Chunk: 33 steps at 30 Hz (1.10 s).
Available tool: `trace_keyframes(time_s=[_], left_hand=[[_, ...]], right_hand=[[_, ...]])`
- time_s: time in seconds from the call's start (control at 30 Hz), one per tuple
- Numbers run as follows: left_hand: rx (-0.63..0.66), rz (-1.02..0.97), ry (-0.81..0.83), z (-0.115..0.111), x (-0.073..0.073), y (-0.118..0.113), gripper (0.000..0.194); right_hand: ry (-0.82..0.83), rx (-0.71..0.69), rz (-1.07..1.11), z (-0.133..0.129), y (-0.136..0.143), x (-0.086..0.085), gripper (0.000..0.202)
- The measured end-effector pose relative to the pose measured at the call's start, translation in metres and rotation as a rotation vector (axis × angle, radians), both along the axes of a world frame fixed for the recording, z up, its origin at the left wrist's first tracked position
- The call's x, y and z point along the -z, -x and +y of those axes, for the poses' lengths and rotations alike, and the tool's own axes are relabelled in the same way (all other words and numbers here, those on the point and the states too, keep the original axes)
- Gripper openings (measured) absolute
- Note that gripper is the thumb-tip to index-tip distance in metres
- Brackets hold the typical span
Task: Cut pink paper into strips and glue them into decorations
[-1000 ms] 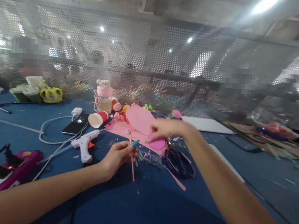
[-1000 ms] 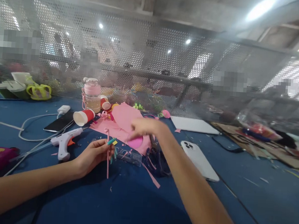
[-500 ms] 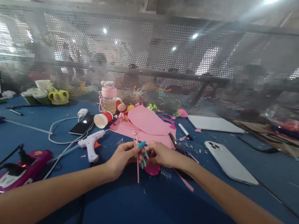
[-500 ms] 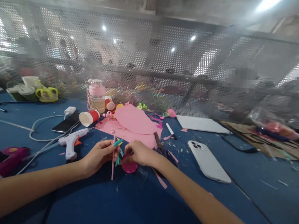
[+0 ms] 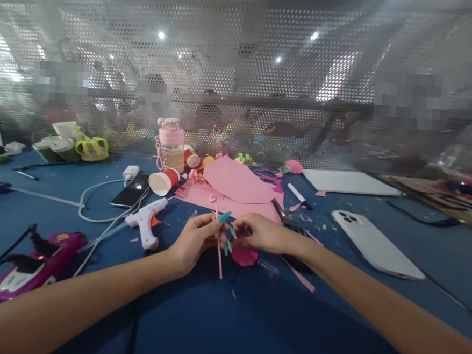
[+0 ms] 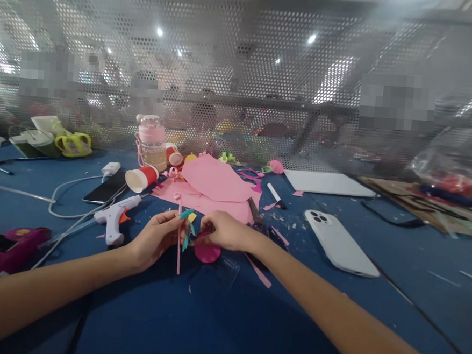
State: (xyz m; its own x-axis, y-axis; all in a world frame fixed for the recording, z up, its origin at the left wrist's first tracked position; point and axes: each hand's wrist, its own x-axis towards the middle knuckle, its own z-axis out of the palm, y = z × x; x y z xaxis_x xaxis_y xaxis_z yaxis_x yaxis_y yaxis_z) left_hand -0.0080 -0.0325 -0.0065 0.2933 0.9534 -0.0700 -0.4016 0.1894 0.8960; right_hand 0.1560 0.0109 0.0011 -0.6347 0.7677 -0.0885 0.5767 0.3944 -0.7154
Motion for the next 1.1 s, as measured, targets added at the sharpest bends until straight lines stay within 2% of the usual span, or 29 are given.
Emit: trace_keyframes(time_s=[0.13,0.23,0.33,0.53,0.63,0.7,0.77,0.83,0.9,0.97,1.03,1.1], left_hand=[[-0.026,-0.008,0.027,0.002,0.000,0.000,0.016],[-0.090,-0.047,0.063,0.004,0.001,-0.001,0.014],[-0.151,-0.049,0.105,0.006,0.002,-0.001,0.015],[-0.184,-0.034,0.121,0.006,0.000,-0.002,0.018],[-0.188,-0.032,0.118,0.006,0.000,-0.002,0.019],[-0.178,-0.027,0.113,0.007,0.001,-0.002,0.019],[-0.167,-0.020,0.108,0.008,0.002,-0.002,0.017],[-0.160,-0.014,0.101,0.008,0.003,-0.003,0.016],[-0.170,-0.017,0.090,0.008,0.003,-0.002,0.017],[-0.253,-0.023,0.045,0.007,0.001,0.000,0.018],[-0.371,-0.025,-0.033,0.006,-0.002,0.001,0.019],[-0.419,-0.013,-0.101,0.004,-0.004,0.002,0.019]], right_hand=[[-0.033,0.040,-0.044,-0.007,0.005,-0.007,0.005],[-0.131,0.199,-0.144,-0.016,0.010,-0.012,0.004],[-0.221,0.341,-0.265,-0.030,0.017,-0.018,0.017],[-0.302,0.312,-0.464,-0.053,0.028,-0.030,0.036],[-0.188,0.372,-0.450,-0.051,0.027,-0.025,0.053],[-0.055,0.365,-0.350,-0.048,0.025,-0.018,0.067],[0.014,0.343,-0.263,-0.044,0.023,-0.012,0.072],[0.007,0.330,-0.256,-0.042,0.021,-0.009,0.064],[-0.002,0.282,-0.279,-0.040,0.019,-0.008,0.047],[0.009,0.209,-0.280,-0.034,0.015,-0.010,0.033],[0.019,0.163,-0.255,-0.024,0.007,-0.015,0.027],[-0.014,0.190,-0.214,-0.010,-0.006,-0.021,0.025]])
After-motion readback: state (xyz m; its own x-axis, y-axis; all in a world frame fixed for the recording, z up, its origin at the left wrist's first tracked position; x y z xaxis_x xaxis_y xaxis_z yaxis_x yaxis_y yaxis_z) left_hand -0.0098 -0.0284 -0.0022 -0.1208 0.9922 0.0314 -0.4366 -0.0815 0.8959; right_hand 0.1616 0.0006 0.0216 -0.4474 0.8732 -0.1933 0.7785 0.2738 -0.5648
